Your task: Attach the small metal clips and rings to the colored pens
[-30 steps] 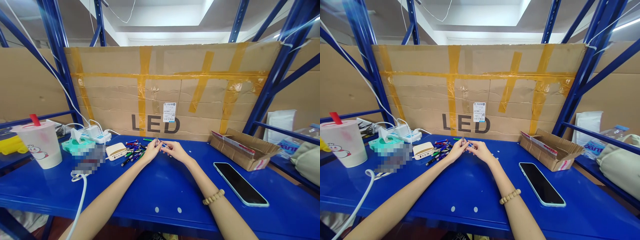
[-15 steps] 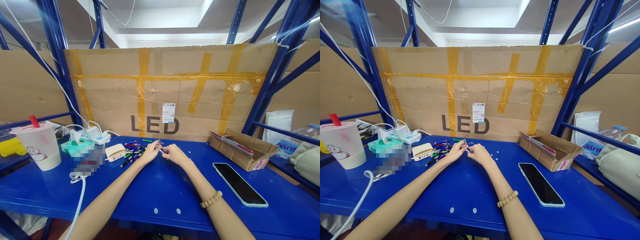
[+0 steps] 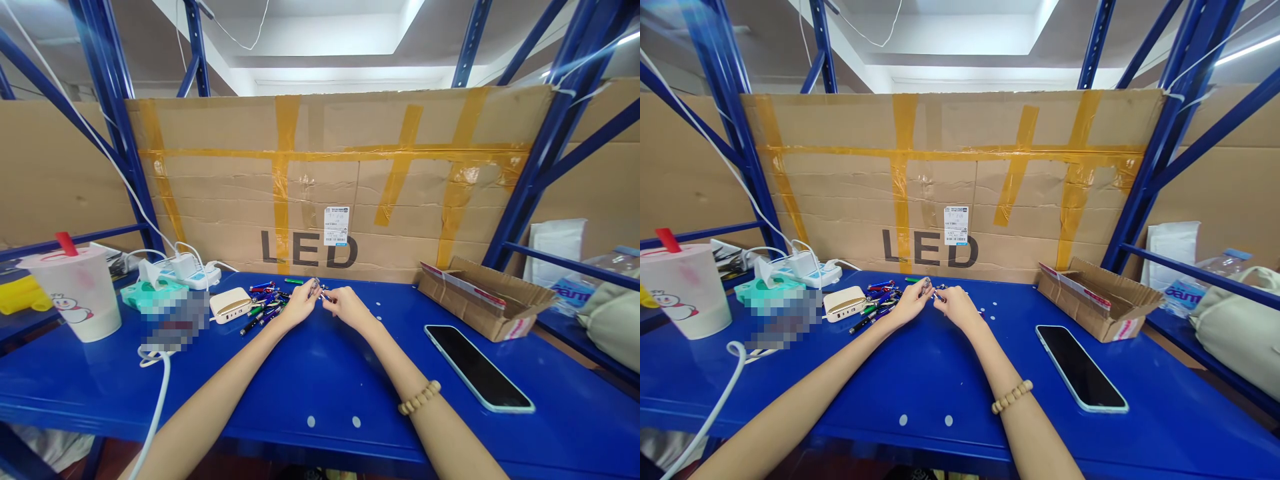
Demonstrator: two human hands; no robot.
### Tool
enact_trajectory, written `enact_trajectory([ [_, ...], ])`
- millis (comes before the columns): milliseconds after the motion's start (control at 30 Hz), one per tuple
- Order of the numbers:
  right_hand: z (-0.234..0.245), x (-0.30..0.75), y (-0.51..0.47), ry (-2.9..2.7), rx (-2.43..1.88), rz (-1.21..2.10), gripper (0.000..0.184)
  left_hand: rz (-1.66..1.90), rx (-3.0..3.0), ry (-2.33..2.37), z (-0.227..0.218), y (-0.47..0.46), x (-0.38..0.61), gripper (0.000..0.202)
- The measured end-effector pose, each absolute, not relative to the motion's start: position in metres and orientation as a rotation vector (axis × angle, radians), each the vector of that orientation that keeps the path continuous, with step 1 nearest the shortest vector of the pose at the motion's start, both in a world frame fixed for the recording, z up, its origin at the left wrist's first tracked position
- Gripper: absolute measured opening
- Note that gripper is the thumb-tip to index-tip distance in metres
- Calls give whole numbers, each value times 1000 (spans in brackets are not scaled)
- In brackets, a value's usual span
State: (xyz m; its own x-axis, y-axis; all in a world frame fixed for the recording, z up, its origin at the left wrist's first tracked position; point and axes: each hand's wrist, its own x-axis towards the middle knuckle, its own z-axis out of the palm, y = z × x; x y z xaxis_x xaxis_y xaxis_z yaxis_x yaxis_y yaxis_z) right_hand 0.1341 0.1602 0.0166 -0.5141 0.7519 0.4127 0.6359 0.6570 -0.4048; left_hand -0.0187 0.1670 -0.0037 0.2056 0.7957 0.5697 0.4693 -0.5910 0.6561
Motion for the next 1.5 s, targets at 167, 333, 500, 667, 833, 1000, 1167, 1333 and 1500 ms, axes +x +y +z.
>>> enact_trajectory([
  [167, 16, 133, 160, -2283, -1054, 232, 20, 1361, 2122, 1203, 3, 161, -17, 25],
  [333, 18, 141, 162, -2207, -1132, 196, 19, 1364, 2056, 1246, 5, 158, -20, 26],
  [500, 16, 143, 165, -2147, -1020, -41, 22, 1086, 2100, 1552, 1, 162, -21, 34],
  [667, 10, 133, 164, -2224, -968, -154, 20, 1020, 2096, 1573, -1, 164, -20, 30],
  [833, 6, 130, 164, -2300, -977, -187, 19, 994, 2099, 1589, -1, 162, -20, 30],
  [1000, 5, 129, 162, -2289, -997, -105, 19, 980, 1984, 1656, 0, 165, -22, 29],
  [1167, 10, 135, 163, -2290, -1043, 257, 23, 917, 1991, 1805, 5, 164, -26, 25],
  [1333, 23, 155, 164, -2206, -1404, 101, 45, 594, 2116, 2132, 19, 151, -28, 42],
  [1500, 32, 162, 159, -2120, -1442, -16, 35, 226, 2186, 2301, 26, 135, -16, 49],
])
